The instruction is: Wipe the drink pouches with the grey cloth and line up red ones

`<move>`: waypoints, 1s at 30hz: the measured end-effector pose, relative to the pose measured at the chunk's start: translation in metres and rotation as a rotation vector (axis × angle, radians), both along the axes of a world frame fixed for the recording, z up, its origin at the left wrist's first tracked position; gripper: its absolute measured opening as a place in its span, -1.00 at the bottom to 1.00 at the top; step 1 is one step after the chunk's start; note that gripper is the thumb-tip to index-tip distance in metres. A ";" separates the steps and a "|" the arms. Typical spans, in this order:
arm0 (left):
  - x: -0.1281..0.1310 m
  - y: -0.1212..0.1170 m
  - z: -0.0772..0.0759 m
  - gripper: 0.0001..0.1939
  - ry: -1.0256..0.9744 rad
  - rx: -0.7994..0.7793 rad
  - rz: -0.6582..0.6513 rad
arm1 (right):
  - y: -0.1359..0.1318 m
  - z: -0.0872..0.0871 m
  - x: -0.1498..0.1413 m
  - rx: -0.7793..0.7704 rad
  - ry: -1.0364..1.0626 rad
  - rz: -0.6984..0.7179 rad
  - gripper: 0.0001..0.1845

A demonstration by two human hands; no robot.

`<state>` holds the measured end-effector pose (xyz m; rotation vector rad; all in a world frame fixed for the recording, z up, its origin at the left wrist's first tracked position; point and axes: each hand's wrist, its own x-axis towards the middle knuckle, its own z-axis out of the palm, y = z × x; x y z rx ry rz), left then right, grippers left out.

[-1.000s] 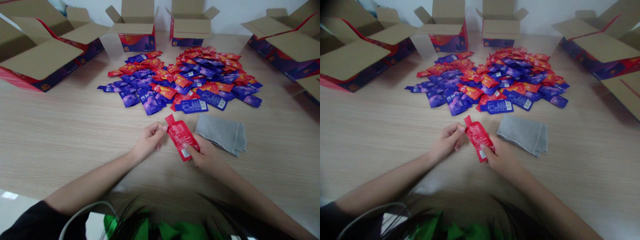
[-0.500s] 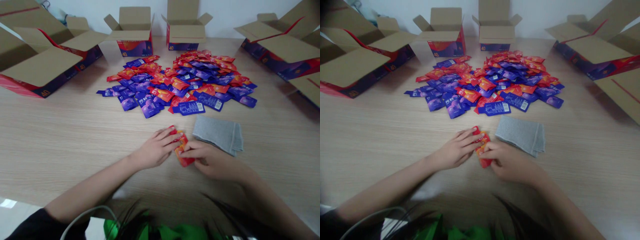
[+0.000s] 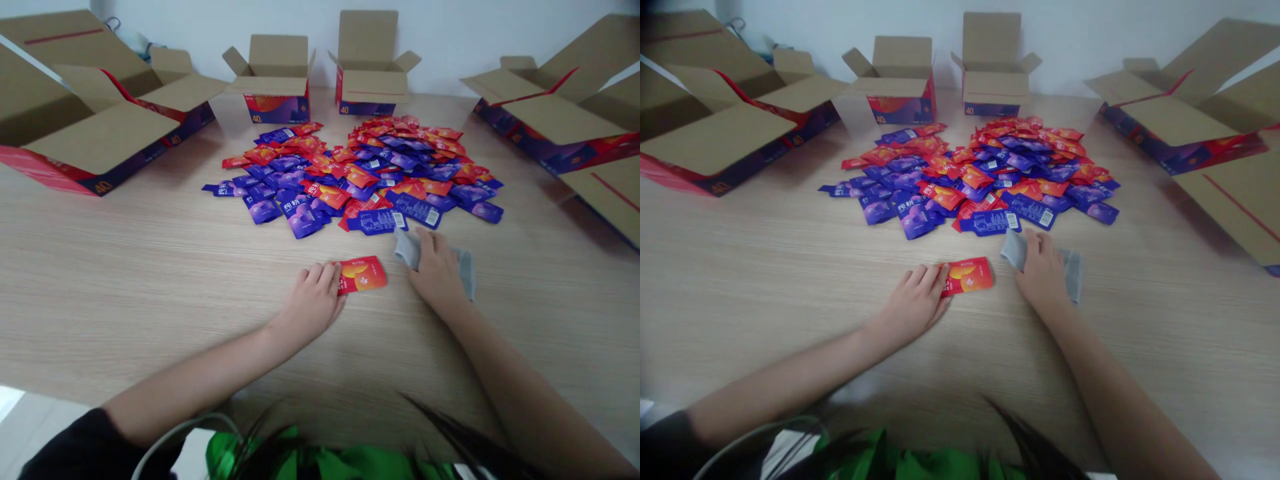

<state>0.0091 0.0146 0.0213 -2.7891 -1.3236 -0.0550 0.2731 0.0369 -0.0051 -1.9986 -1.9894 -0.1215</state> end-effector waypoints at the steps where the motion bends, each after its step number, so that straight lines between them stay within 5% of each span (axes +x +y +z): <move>1: -0.003 0.000 0.001 -0.47 -0.014 -0.007 -0.018 | 0.001 0.000 0.003 0.029 0.053 -0.007 -0.35; 6: -0.029 -0.007 0.005 -0.43 -0.066 -0.033 -0.149 | 0.000 0.010 0.020 0.171 0.241 -0.128 -0.53; 9: -0.044 -0.011 -0.003 -0.43 -0.086 -0.086 -0.224 | -0.012 0.024 0.001 0.280 0.339 -0.128 -0.55; 12: -0.048 -0.013 -0.013 -0.41 -0.131 -0.107 -0.210 | -0.029 0.033 -0.052 0.299 0.382 0.092 -0.51; 15: -0.046 -0.013 -0.018 -0.48 -0.168 -0.106 -0.177 | -0.042 0.028 -0.107 0.037 0.237 0.415 -0.40; 17: -0.046 -0.013 -0.019 -0.53 -0.172 -0.110 -0.173 | -0.045 0.021 -0.122 -0.107 0.117 0.504 -0.35; 24: -0.053 -0.012 -0.015 -0.41 -0.164 -0.146 -0.163 | -0.043 0.003 -0.065 -0.122 0.062 0.333 -0.24; 30: -0.052 -0.012 -0.014 -0.45 -0.146 -0.149 -0.153 | -0.047 0.007 -0.104 -0.163 0.022 0.579 -0.21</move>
